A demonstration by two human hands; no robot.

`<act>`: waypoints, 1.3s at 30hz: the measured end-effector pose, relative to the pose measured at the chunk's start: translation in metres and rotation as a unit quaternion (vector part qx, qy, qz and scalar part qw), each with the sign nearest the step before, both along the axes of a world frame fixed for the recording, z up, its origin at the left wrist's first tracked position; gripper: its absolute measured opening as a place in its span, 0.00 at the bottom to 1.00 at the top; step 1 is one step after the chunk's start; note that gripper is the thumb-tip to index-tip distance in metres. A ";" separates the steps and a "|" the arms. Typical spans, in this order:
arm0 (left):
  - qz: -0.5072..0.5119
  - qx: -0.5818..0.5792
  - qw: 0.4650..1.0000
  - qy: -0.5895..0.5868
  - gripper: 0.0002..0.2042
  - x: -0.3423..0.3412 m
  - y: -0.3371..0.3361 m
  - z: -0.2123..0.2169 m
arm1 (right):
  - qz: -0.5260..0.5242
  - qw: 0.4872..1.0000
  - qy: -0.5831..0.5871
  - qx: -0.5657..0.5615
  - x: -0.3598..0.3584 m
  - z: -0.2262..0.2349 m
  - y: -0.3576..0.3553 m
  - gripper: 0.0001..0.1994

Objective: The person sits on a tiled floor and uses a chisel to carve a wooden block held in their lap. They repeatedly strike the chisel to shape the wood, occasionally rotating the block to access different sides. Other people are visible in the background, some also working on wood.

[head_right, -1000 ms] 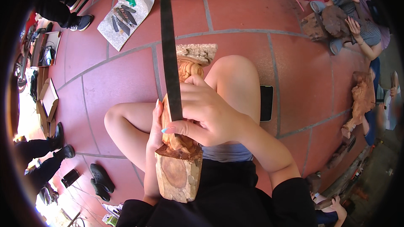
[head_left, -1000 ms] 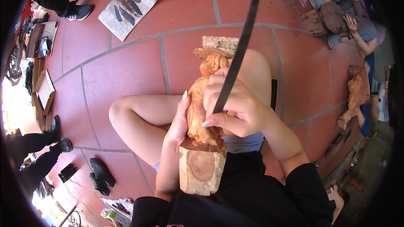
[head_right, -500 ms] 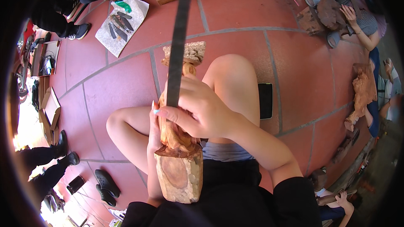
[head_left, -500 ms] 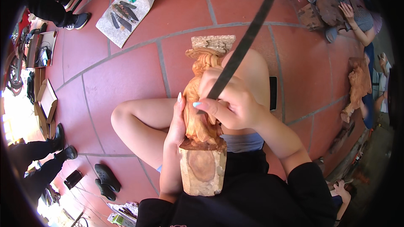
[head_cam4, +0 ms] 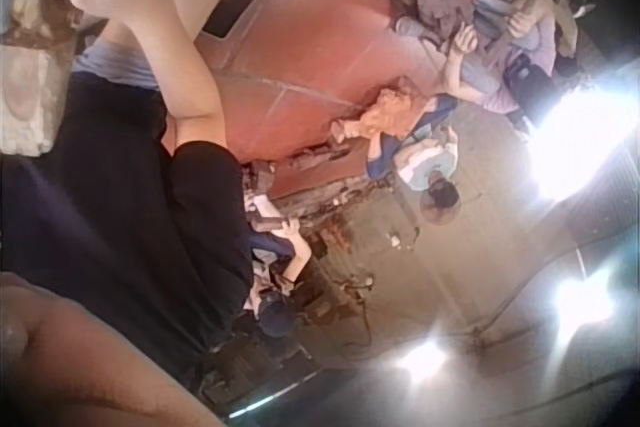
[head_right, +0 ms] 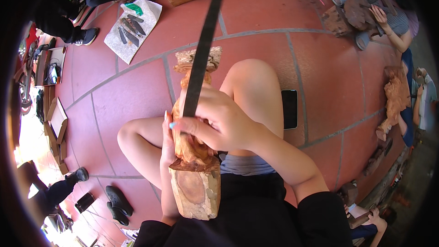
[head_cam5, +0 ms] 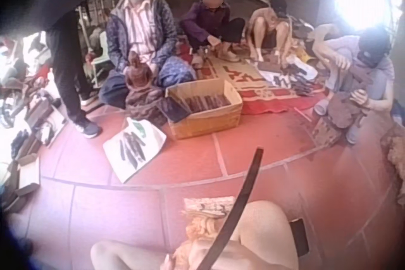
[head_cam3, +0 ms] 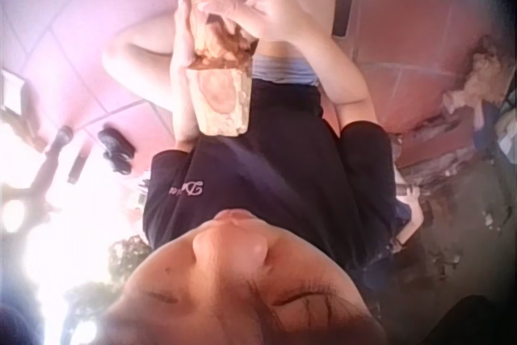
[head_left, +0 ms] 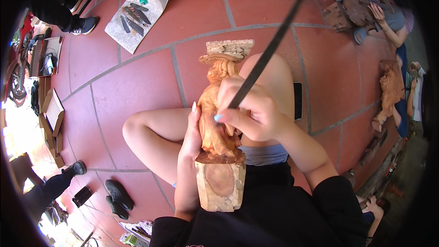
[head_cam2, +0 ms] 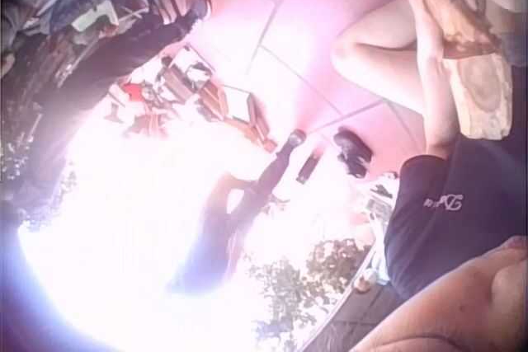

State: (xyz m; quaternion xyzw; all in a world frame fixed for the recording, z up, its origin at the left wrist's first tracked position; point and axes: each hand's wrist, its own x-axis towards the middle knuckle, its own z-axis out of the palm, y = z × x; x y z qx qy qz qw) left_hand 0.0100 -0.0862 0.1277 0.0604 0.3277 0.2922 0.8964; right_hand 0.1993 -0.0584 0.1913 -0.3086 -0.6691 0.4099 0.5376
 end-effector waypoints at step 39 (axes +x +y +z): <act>-0.001 0.055 0.988 0.146 0.38 0.004 -0.004 -0.007 | -0.006 0.999 -0.042 -0.028 0.002 -0.003 0.010 0.07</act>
